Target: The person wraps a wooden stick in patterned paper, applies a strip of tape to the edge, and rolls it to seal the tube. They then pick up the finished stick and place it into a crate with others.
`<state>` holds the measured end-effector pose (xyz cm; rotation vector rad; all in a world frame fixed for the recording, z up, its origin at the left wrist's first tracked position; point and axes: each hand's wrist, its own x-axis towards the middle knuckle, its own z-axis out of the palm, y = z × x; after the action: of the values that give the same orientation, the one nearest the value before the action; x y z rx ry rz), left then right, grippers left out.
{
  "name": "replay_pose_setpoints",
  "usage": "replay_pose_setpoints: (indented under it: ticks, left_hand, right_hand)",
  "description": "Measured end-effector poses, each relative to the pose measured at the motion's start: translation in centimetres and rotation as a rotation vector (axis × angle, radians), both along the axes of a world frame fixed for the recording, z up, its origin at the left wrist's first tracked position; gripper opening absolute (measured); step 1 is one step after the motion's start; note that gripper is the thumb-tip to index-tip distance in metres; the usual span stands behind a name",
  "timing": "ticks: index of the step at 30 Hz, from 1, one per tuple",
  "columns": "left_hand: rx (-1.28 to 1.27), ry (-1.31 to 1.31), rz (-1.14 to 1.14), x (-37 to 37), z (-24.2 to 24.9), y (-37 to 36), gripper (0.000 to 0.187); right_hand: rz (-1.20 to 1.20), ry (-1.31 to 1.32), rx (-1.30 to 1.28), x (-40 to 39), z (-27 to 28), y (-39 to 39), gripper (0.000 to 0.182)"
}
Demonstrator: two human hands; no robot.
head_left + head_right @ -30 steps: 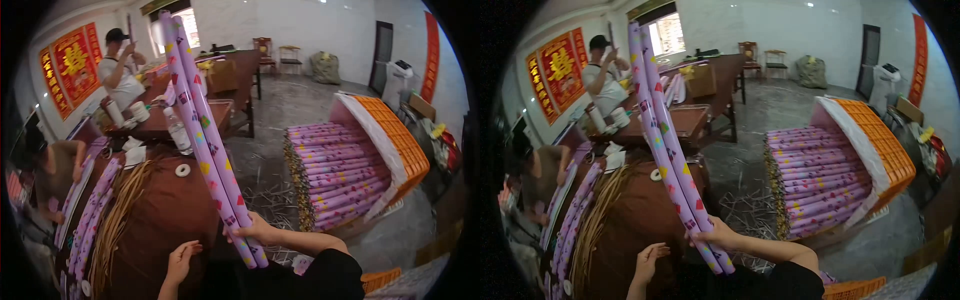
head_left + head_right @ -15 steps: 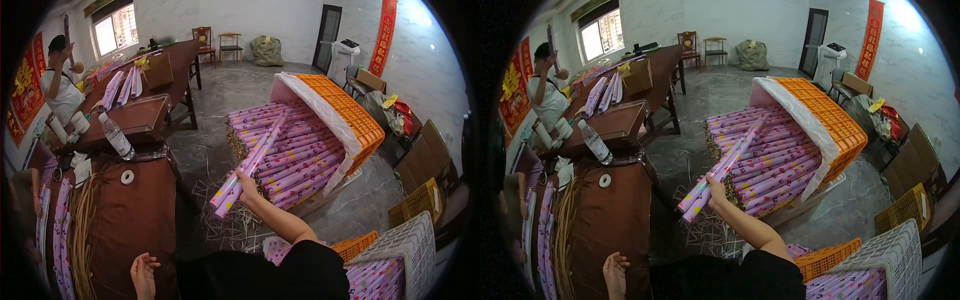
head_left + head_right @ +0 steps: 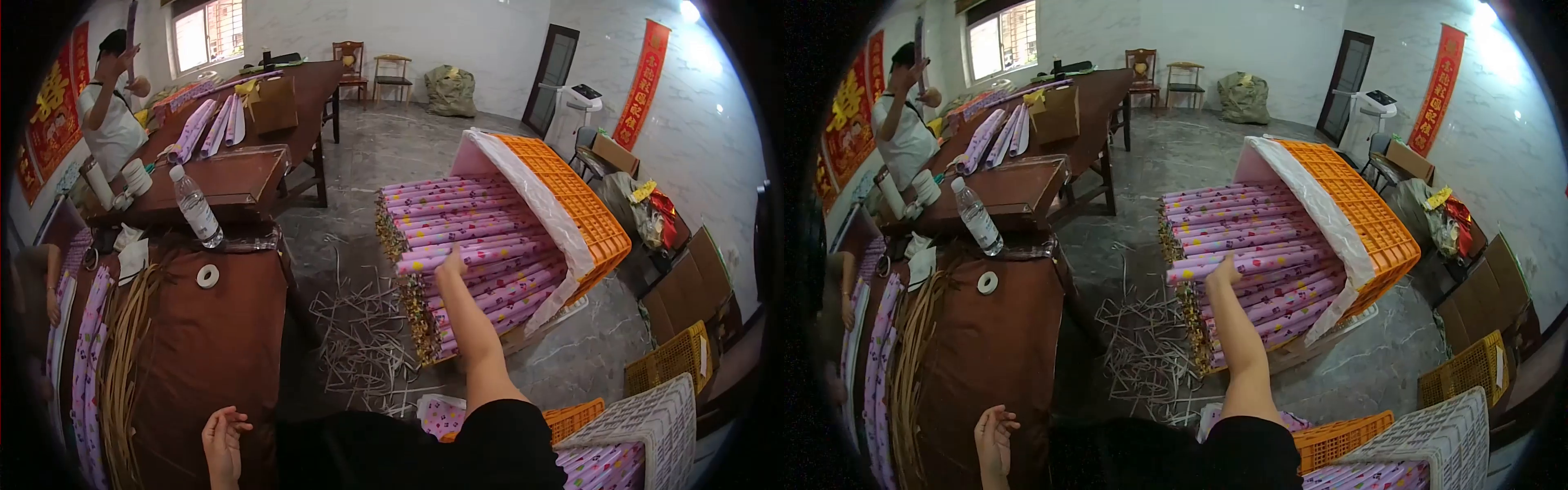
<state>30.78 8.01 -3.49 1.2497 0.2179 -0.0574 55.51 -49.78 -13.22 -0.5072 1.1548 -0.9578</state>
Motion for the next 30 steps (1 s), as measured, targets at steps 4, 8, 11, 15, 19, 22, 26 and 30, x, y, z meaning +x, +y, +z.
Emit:
replay_pose_setpoints:
  ticks: [4, 8, 11, 15, 19, 22, 26, 30]
  left_hand:
    - [0.01, 0.003, -0.04, -0.1, 0.9, -0.2, 0.028]
    - [-0.02, 0.011, -0.045, 0.0, 0.8, -0.1, 0.028]
    - [-0.017, 0.015, -0.052, -0.1, 0.8, -0.1, 0.028]
    - [-0.028, -0.006, -0.059, 0.1, 0.5, 0.1, 0.028]
    - [-0.02, 0.016, -0.041, 0.1, 0.4, 0.1, 0.027]
    - [-0.022, 0.024, -0.036, 0.2, -0.2, 0.3, 0.029]
    - [-0.034, 0.023, -0.026, 0.3, 0.1, 0.1, 0.028]
    - [0.016, 0.015, -0.053, -0.1, 0.4, 0.2, 0.027]
  right_hand:
    - [-0.025, 0.094, 0.013, 2.3, -1.5, -7.1, 0.096]
    - [0.011, 0.366, -0.03, 1.4, 2.7, -5.9, 0.085]
    - [0.497, 1.023, -0.448, 0.2, 2.6, -6.3, 0.063]
    - [0.283, 1.158, -0.665, -2.8, 3.1, -4.9, 0.056]
    - [0.348, 1.146, -0.651, -3.2, 3.0, -4.2, 0.049]
    - [0.397, 1.223, -1.434, -2.4, 1.5, -1.7, 0.054]
    - [0.889, 1.209, -1.842, -0.1, 0.1, 2.0, 0.064]
    - [1.076, 1.425, -1.902, 1.1, -2.7, 2.8, 0.063]
